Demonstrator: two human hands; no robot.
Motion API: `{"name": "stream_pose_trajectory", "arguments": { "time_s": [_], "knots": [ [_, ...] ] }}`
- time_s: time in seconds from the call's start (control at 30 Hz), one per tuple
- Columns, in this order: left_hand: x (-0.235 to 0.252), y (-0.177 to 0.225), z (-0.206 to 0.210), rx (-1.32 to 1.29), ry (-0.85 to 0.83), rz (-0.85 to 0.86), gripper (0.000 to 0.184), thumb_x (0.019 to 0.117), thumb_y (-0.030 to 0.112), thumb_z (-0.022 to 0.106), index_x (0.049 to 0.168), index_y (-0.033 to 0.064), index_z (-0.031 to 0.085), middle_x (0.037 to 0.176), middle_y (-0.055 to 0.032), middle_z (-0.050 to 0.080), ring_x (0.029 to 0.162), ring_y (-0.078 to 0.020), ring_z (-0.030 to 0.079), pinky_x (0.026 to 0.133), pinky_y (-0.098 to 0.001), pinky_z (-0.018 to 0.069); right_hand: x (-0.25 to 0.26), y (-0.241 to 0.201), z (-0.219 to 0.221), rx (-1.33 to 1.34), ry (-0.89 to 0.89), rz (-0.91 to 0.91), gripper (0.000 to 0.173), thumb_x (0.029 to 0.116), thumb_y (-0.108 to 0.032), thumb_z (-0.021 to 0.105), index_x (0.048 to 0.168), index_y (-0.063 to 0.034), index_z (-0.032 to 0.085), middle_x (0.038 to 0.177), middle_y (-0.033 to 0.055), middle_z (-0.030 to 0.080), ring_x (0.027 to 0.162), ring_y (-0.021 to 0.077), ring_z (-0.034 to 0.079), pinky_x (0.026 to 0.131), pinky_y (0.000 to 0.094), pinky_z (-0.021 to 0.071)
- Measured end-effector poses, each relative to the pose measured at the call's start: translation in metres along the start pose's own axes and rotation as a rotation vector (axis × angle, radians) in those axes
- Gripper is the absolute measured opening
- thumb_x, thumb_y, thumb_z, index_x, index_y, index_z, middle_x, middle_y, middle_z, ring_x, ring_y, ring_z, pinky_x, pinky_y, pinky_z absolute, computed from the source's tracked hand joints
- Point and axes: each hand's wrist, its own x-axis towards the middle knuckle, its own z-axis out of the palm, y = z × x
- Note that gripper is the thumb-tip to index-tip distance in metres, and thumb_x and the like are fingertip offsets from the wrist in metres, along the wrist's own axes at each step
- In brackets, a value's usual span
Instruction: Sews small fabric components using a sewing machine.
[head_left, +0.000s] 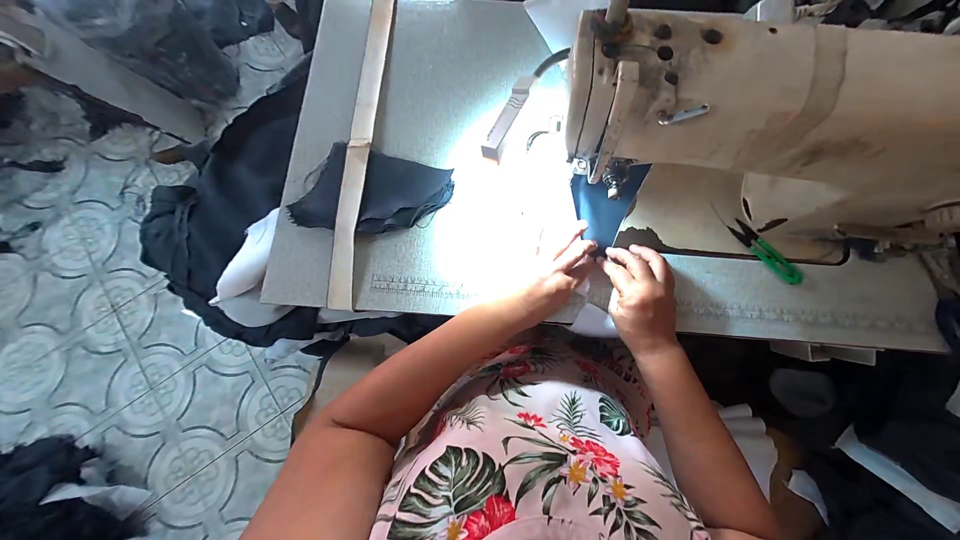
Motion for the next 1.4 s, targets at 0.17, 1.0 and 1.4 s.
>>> {"name": "stream_pose_trajectory", "arguments": {
  "time_s": [0.17,1.0,1.4],
  "knots": [
    [0.007,-0.014,-0.019,0.006,0.045,-0.019,0.024,0.0924,0.01,0.052,0.104,0.0016,0.072,0.104,-0.0147,0.072,0.1,-0.0303,0.071,0.086,-0.0481,0.0569,0.003,0.003,0.0,-0.024,-0.029,-0.067,0.025,0.0959,-0.005,0.058,0.107,-0.0114,0.079,0.123,0.0035,0.074,0.127,0.0317,0.062,0.107,0.052,0.0463],
    [0.026,-0.018,-0.039,-0.021,-0.109,-0.269,0.022,0.1001,0.0,0.054,0.108,0.0032,0.075,0.111,-0.0127,0.072,0.099,-0.0273,0.071,0.087,-0.0423,0.0571,0.037,-0.038,0.029,-0.088,0.04,0.013,0.02,0.0952,-0.003,0.059,0.105,-0.0035,0.076,0.109,0.014,0.073,0.112,0.034,0.067,0.098,0.0521,0.0515],
    [0.025,-0.062,-0.027,0.121,0.043,-0.229,0.023,0.1012,0.013,0.054,0.113,0.0096,0.073,0.122,-0.0097,0.071,0.118,-0.0302,0.065,0.101,-0.0553,0.0484,0.068,-0.049,0.042,-0.06,-0.091,0.127,0.025,0.0984,-0.009,0.056,0.118,-0.0018,0.071,0.12,0.0192,0.069,0.116,0.0393,0.063,0.094,0.0586,0.0499]
  ]
}}
